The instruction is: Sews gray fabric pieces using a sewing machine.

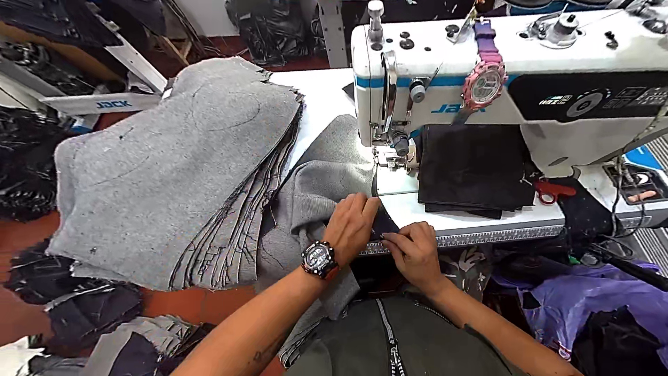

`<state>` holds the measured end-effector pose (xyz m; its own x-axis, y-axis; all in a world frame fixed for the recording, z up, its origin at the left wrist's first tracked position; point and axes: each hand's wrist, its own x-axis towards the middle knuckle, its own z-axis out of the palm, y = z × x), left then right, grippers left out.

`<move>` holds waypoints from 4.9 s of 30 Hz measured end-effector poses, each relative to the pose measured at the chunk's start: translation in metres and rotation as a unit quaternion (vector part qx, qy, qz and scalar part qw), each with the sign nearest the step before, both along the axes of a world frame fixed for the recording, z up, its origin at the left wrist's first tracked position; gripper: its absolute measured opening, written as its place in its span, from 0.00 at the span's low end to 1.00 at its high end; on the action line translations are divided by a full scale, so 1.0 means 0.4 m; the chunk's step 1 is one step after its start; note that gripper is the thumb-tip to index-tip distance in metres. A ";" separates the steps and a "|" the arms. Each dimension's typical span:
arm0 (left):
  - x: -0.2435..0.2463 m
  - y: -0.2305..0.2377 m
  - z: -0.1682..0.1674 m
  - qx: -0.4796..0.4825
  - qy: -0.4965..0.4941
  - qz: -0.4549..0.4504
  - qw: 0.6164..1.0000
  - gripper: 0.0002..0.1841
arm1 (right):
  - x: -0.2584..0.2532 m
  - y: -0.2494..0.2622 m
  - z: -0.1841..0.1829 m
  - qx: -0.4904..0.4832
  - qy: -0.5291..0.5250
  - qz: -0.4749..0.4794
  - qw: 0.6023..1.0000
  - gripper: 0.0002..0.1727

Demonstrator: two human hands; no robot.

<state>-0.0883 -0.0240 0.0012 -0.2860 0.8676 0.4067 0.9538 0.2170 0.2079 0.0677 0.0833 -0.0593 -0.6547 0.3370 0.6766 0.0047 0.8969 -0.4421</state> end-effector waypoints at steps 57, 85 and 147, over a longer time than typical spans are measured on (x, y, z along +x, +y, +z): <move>0.122 -0.081 -0.032 -0.041 0.069 -0.042 0.996 0.16 | 0.027 0.060 -0.044 0.071 0.052 0.067 0.994 0.07; -0.051 -0.002 0.061 -0.208 0.050 -0.092 0.973 0.23 | 0.010 0.052 0.025 0.034 -0.026 0.102 0.994 0.09; -0.529 0.253 0.048 -0.092 0.179 -0.353 0.914 0.13 | -0.162 0.096 0.088 0.055 -0.176 0.017 0.983 0.14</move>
